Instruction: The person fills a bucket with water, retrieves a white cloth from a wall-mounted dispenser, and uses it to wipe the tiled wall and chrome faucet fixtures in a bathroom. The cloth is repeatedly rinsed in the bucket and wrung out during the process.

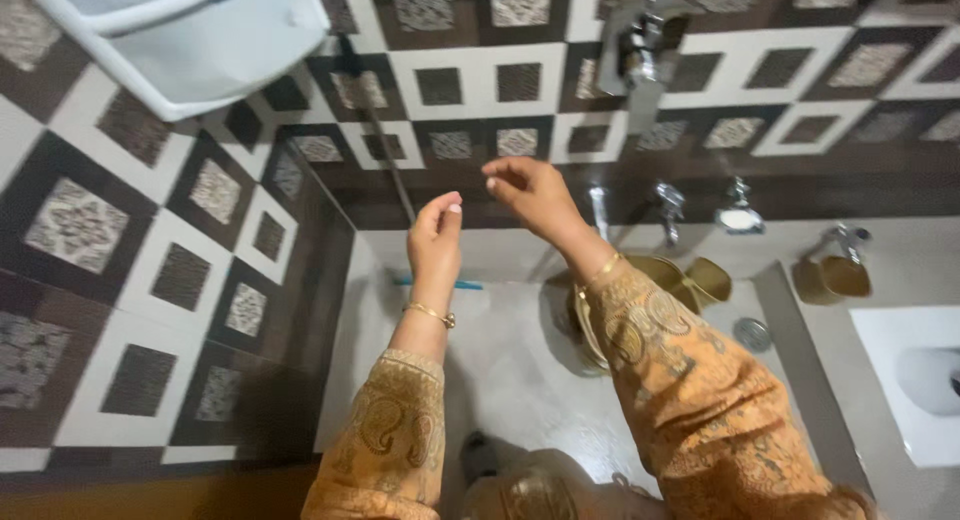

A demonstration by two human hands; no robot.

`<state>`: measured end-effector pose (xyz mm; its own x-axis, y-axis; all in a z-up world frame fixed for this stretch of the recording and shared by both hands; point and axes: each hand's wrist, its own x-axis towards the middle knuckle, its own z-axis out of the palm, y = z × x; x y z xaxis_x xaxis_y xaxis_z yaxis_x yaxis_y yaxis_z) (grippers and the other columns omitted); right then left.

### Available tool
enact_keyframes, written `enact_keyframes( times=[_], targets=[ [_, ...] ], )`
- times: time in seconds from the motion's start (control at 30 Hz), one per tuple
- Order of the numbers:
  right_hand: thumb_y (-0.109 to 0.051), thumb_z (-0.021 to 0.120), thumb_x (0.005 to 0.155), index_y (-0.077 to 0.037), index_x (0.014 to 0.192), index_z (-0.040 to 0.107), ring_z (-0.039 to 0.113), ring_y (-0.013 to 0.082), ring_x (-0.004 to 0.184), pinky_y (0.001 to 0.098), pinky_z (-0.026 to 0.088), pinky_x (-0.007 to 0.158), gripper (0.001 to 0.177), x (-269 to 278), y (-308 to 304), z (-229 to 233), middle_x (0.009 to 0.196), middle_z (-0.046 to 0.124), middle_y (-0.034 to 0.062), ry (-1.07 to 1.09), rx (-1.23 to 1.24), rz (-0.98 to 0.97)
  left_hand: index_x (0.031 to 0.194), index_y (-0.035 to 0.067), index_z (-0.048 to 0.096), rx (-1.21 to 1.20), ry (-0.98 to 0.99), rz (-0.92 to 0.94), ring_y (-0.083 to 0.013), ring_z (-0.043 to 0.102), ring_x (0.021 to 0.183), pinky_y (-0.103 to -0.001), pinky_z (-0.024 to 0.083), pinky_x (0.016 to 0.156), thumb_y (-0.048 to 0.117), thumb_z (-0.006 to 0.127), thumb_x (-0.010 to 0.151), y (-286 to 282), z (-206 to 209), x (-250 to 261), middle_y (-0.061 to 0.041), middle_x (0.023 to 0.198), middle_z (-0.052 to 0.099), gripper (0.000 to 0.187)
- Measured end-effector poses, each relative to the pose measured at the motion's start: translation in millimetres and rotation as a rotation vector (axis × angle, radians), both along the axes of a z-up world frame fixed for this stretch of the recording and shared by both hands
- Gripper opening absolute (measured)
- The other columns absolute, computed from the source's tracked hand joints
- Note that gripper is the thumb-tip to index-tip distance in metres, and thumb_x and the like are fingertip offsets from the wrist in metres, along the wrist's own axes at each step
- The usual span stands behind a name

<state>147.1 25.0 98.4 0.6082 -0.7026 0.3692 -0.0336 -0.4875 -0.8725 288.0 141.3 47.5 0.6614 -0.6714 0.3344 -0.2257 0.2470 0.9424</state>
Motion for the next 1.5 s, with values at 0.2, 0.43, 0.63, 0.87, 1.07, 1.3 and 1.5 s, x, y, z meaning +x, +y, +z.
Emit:
enact_keyframes(
  times=[0.2, 0.43, 0.63, 0.87, 1.07, 1.3, 1.5],
  targets=[
    [-0.016, 0.073, 0.094, -0.004, 0.123, 0.067, 0.070, 0.0106, 0.088, 0.0283, 0.059, 0.076, 0.032, 150, -29, 71, 0.104, 0.074, 0.0047, -0.068, -0.048, 0.063, 0.125, -0.001, 0.067, -0.113, 0.147, 0.115, -0.0146, 0.068, 0.112, -0.027, 0.052, 0.100, 0.018, 0.066, 0.100, -5, 26, 120, -0.009, 0.120, 0.074, 0.032],
    [-0.016, 0.076, 0.093, -0.006, 0.127, 0.067, 0.069, 0.0138, 0.100, 0.0305, 0.060, 0.079, 0.037, 251, -40, 131, 0.116, 0.074, 0.0063, -0.123, -0.337, -0.017, 0.134, -0.003, 0.060, -0.226, 0.313, 0.081, -0.0173, 0.064, 0.114, -0.030, 0.051, 0.101, 0.021, 0.065, 0.100, -16, 50, 213, -0.013, 0.128, 0.069, 0.042],
    [-0.018, 0.076, 0.097, -0.007, 0.128, 0.067, 0.068, 0.0168, 0.096, 0.0304, 0.060, 0.081, 0.035, 302, -51, 150, 0.110, 0.074, 0.0056, -0.147, -0.400, -0.047, 0.136, -0.003, 0.058, -0.264, 0.315, 0.056, -0.0154, 0.065, 0.112, -0.029, 0.050, 0.100, 0.023, 0.062, 0.101, -15, 70, 248, -0.011, 0.128, 0.069, 0.043],
    [-0.034, 0.079, 0.102, 0.000, 0.120, 0.064, 0.069, 0.0171, 0.099, 0.0335, 0.058, 0.085, 0.041, 359, -84, 184, 0.110, 0.071, 0.0091, -0.343, -0.580, -0.135, 0.135, -0.006, 0.059, -0.366, 0.222, 0.014, -0.0177, 0.064, 0.120, -0.031, 0.050, 0.108, 0.022, 0.060, 0.104, -12, 115, 259, -0.014, 0.129, 0.068, 0.041],
    [-0.047, 0.081, 0.096, -0.005, 0.109, 0.070, 0.064, 0.0220, 0.087, 0.0373, 0.055, 0.076, 0.046, 376, -94, 202, 0.096, 0.068, 0.0070, -0.171, -0.587, -0.187, 0.131, -0.004, 0.064, -0.324, 0.069, 0.034, -0.0172, 0.065, 0.118, -0.030, 0.050, 0.107, 0.019, 0.059, 0.106, -6, 142, 249, -0.013, 0.126, 0.071, 0.034],
    [-0.054, 0.082, 0.095, -0.004, 0.117, 0.069, 0.063, 0.0255, 0.093, 0.0420, 0.053, 0.077, 0.055, 330, -64, 216, 0.102, 0.066, 0.0093, -0.092, -1.035, -0.269, 0.128, -0.003, 0.065, -0.278, 0.123, 0.033, -0.0154, 0.065, 0.116, -0.029, 0.050, 0.105, 0.017, 0.061, 0.104, -8, 124, 242, -0.011, 0.124, 0.072, 0.032],
    [-0.044, 0.080, 0.101, -0.007, 0.128, 0.071, 0.055, 0.0204, 0.080, 0.0373, 0.046, 0.072, 0.047, 251, 2, 213, 0.089, 0.061, 0.0053, -0.223, -1.346, -0.055, 0.125, -0.002, 0.069, -0.403, 0.301, 0.013, -0.0163, 0.066, 0.107, -0.031, 0.051, 0.098, 0.024, 0.060, 0.104, -44, 86, 253, -0.010, 0.117, 0.073, 0.034]
  ],
)
